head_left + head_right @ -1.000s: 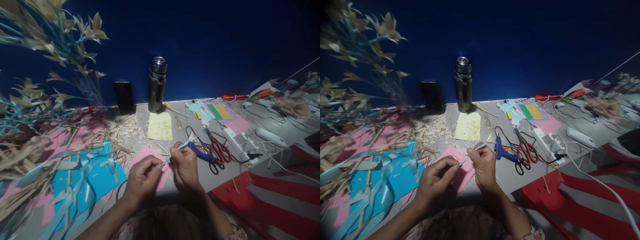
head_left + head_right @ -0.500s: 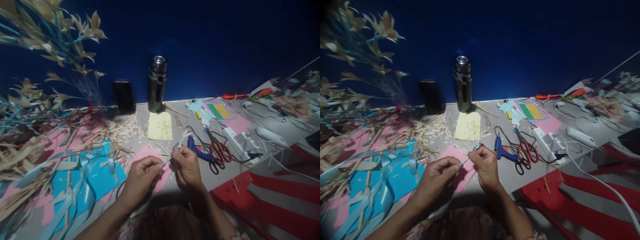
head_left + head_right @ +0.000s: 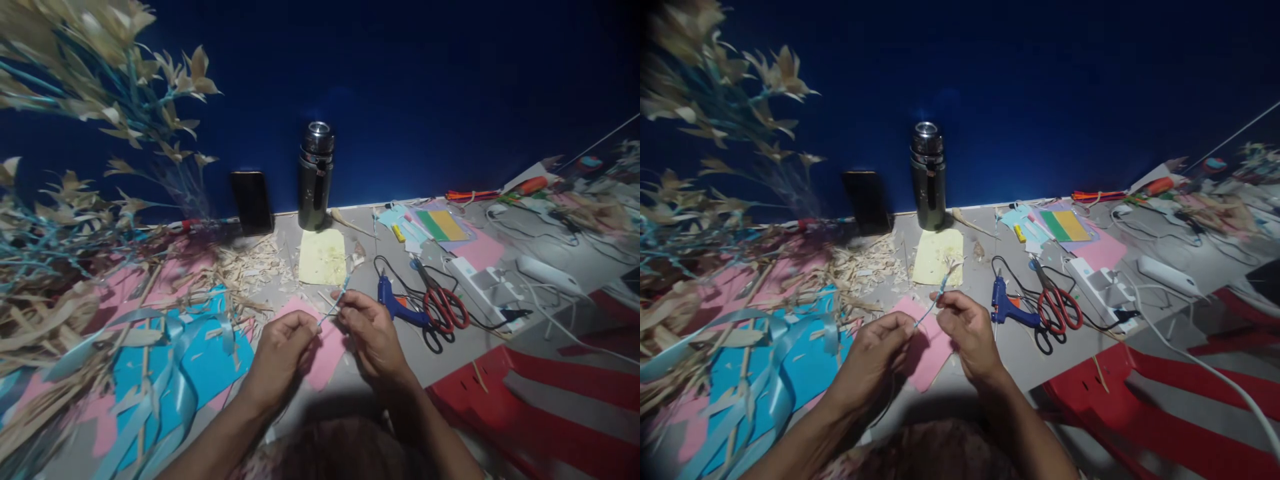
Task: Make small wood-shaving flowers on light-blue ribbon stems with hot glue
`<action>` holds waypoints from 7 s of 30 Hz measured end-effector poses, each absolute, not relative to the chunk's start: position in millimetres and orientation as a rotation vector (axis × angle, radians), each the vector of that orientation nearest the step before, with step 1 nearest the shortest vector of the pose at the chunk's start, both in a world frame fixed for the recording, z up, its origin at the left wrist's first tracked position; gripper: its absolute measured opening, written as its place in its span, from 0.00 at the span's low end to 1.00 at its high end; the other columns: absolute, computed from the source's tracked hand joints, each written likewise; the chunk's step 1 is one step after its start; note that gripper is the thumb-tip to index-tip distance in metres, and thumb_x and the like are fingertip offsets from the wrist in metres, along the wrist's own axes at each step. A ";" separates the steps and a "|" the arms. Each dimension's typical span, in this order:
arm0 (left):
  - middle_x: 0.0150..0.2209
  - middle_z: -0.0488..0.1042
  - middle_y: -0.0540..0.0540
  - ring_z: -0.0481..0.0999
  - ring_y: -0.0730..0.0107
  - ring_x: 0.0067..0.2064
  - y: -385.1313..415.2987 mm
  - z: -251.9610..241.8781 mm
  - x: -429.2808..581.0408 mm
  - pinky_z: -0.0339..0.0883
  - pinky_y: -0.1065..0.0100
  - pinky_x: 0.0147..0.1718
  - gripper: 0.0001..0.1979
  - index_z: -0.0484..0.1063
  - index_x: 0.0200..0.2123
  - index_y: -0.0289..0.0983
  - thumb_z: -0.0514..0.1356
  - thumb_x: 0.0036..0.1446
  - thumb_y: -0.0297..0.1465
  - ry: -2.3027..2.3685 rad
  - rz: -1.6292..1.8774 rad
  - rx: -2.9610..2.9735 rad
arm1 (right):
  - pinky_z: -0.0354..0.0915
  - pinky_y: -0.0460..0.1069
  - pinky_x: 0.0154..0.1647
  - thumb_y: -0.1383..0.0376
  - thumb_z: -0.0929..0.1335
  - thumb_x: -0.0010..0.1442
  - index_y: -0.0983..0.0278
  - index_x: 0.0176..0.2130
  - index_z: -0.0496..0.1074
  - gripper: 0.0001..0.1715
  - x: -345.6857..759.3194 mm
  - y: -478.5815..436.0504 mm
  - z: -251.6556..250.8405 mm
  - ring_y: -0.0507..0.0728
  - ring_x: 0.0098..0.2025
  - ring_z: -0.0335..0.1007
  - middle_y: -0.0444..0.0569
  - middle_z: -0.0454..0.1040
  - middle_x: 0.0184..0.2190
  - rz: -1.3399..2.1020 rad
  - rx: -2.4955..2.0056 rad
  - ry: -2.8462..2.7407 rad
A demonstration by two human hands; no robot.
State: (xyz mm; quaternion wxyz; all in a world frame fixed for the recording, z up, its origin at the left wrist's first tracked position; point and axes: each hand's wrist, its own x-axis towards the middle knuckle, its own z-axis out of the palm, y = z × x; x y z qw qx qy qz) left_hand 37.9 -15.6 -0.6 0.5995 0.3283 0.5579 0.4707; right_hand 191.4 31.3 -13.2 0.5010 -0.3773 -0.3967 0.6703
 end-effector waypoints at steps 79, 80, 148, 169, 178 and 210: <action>0.23 0.74 0.47 0.73 0.68 0.24 -24.9 -11.7 18.9 0.62 0.68 0.25 0.12 0.76 0.31 0.37 0.55 0.65 0.24 1.563 1.267 2.340 | 0.55 0.47 0.29 0.57 0.75 0.55 0.64 0.19 0.67 0.22 162.7 34.9 -19.5 0.50 0.25 0.57 0.39 0.63 0.20 1.309 -1.139 -1.207; 0.24 0.75 0.47 0.73 0.68 0.24 -24.7 -12.0 18.0 0.62 0.68 0.26 0.11 0.76 0.32 0.37 0.56 0.64 0.24 1.550 1.301 2.268 | 0.55 0.47 0.29 0.56 0.75 0.56 0.64 0.19 0.67 0.22 162.4 35.7 -17.7 0.50 0.25 0.57 0.39 0.63 0.20 1.319 -1.138 -1.216; 0.23 0.74 0.50 0.71 0.73 0.24 -37.4 11.7 20.8 0.68 0.71 0.26 0.10 0.75 0.24 0.35 0.73 0.44 0.31 1.036 1.388 0.268 | 0.54 0.42 0.14 0.53 0.77 0.47 0.65 0.26 0.71 0.20 149.9 -0.8 -6.7 0.47 0.15 0.60 0.39 0.70 0.15 1.980 -1.151 -1.235; 0.18 0.69 0.53 0.68 0.71 0.21 -34.3 -12.5 22.5 0.61 0.70 0.22 0.11 0.73 0.25 0.37 0.69 0.49 0.37 1.217 1.332 0.440 | 0.54 0.41 0.13 0.56 0.76 0.49 0.64 0.25 0.71 0.16 140.4 -0.6 -14.9 0.47 0.14 0.60 0.39 0.70 0.15 1.925 -1.262 -1.241; 0.22 0.72 0.49 0.70 0.71 0.25 -34.1 -3.2 17.1 0.65 0.69 0.29 0.11 0.74 0.25 0.35 0.69 0.52 0.35 1.086 1.251 0.466 | 0.61 0.44 0.22 0.56 0.73 0.57 0.66 0.28 0.78 0.15 165.2 27.3 -5.7 0.49 0.22 0.66 0.44 0.74 0.22 1.646 -1.126 -1.342; 0.23 0.77 0.45 0.77 0.63 0.27 -27.9 -5.8 23.6 0.70 0.66 0.31 0.16 0.77 0.28 0.35 0.64 0.59 0.42 1.282 1.052 0.881 | 0.52 0.43 0.17 0.64 0.72 0.50 0.61 0.22 0.65 0.12 150.2 29.3 3.9 0.48 0.16 0.60 0.37 0.66 0.14 1.291 -1.251 -1.256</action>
